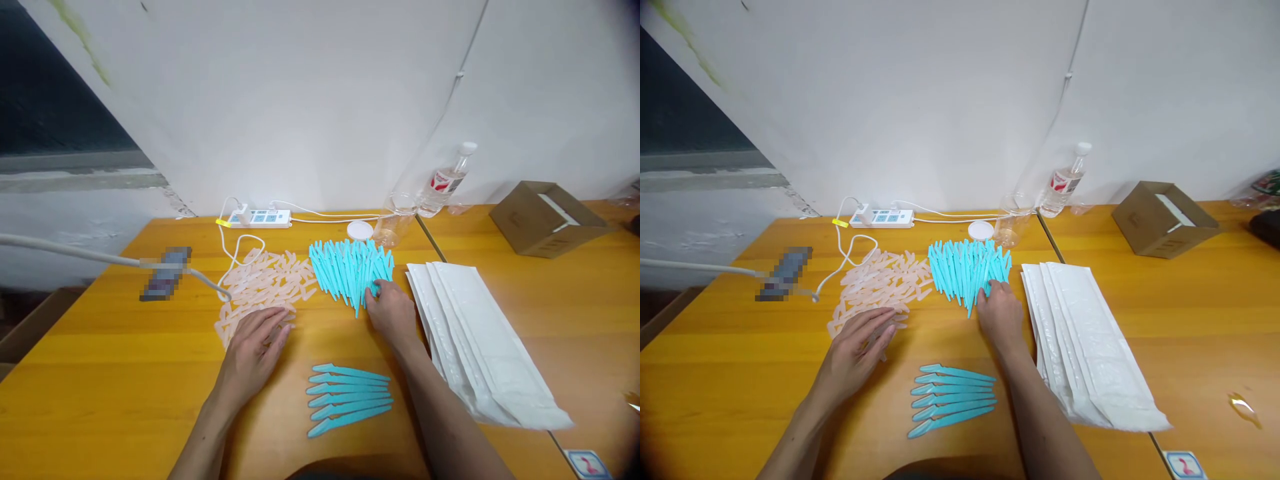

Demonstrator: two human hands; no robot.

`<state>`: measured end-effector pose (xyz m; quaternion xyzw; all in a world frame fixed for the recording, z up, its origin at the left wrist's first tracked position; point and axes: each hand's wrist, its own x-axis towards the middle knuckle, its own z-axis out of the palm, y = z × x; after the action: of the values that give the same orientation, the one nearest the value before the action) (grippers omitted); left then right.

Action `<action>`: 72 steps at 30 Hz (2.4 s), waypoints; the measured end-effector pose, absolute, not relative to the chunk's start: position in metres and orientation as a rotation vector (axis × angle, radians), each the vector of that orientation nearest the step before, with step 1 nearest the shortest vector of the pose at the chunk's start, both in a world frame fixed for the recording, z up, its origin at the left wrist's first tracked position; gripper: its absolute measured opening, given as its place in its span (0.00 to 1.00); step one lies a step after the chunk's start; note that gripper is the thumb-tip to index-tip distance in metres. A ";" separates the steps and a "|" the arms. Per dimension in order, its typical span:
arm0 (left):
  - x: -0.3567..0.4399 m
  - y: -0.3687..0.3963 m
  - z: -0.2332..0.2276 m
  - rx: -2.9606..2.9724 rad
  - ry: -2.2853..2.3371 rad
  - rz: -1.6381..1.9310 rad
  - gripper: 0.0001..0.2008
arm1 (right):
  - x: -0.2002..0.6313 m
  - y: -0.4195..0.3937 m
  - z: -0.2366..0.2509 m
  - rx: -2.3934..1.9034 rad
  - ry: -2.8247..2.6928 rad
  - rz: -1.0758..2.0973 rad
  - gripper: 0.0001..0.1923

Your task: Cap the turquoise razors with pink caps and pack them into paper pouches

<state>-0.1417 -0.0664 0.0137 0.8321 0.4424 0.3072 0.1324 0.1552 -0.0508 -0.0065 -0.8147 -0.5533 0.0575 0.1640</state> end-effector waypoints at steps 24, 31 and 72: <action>-0.162 -0.064 0.005 2.262 1.419 0.845 0.12 | 0.179 -0.081 0.015 -1.662 -1.333 0.986 0.14; -0.164 -0.045 0.012 2.395 1.390 0.501 0.11 | 0.164 -0.102 0.006 -1.429 -1.571 1.264 0.15; -0.105 -0.091 -0.006 1.097 1.359 0.853 0.21 | 0.152 -0.116 0.007 -1.428 -1.648 1.274 0.12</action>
<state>-0.1046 -0.0911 -0.0061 0.4662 0.5776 0.3623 0.5637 0.1520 -0.1156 0.0074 -0.5387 -0.6219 0.4807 0.3033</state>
